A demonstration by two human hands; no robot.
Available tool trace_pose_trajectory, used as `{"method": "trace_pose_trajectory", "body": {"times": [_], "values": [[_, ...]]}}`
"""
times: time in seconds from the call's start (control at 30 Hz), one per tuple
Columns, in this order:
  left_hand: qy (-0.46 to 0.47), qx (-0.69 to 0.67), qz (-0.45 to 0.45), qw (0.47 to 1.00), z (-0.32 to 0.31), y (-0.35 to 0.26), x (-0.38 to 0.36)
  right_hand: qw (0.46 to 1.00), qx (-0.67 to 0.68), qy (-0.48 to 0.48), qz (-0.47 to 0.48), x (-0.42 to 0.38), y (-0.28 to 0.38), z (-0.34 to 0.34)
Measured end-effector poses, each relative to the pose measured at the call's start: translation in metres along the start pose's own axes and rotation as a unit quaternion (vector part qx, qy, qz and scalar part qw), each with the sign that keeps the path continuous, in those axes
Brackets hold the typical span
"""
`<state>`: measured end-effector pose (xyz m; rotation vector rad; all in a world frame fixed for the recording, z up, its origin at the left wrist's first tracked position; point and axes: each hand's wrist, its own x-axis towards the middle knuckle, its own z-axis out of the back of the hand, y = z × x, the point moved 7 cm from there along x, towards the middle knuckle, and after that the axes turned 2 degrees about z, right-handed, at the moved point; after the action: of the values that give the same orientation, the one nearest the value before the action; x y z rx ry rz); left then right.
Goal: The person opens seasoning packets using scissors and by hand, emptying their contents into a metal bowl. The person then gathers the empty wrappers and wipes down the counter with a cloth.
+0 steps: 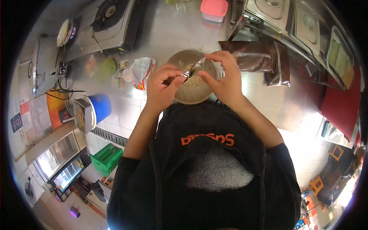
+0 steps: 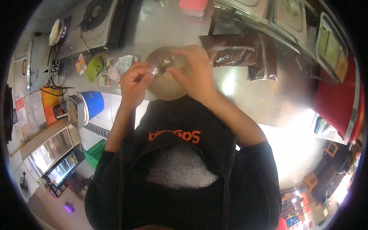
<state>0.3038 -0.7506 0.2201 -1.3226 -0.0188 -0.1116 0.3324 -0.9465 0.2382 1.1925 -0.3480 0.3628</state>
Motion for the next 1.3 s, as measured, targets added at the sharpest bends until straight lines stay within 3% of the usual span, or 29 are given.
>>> {"method": "trace_pose_trajectory", "body": {"times": [0.13, 0.2, 0.3, 0.43, 0.5, 0.8, 1.03, 1.1, 1.2, 1.3], "values": [[-0.009, -0.013, 0.01, 1.0, -0.004, 0.011, -0.003, 0.997, 0.002, 0.061, 0.042, -0.012, 0.001, -0.005], [-0.009, -0.02, 0.039, 0.999, -0.008, 0.018, -0.006, 0.983, 0.112, 0.141, -0.042, -0.018, -0.004, -0.023], [0.005, 0.025, 0.037, 0.999, -0.01, 0.018, -0.007, 0.974, 0.122, 0.17, -0.092, -0.026, -0.012, -0.031], [0.033, 0.036, 0.037, 0.998, -0.009, 0.014, -0.007, 0.962, 0.151, 0.207, -0.092, -0.028, -0.017, -0.035], [0.047, -0.008, 0.081, 0.996, -0.01, 0.02, -0.009, 0.954, 0.161, 0.232, -0.096, -0.03, -0.017, -0.038], [0.12, 0.065, -0.008, 0.991, -0.013, 0.002, -0.004, 0.955, 0.17, 0.223, -0.098, -0.031, -0.018, -0.039], [0.112, 0.047, 0.022, 0.992, -0.01, 0.003, -0.007, 0.949, 0.196, 0.235, -0.075, -0.026, -0.015, -0.037], [0.175, 0.009, 0.054, 0.983, -0.015, 0.006, -0.007, 0.943, 0.197, 0.256, -0.079, -0.026, -0.015, -0.039], [0.198, -0.032, 0.063, 0.978, -0.018, 0.013, -0.007, 0.939, 0.207, 0.263, -0.085, -0.026, -0.014, -0.039], [0.166, -0.005, 0.045, 0.985, -0.018, 0.008, -0.007, 0.939, 0.207, 0.257, -0.093, -0.028, -0.018, -0.04]]}}
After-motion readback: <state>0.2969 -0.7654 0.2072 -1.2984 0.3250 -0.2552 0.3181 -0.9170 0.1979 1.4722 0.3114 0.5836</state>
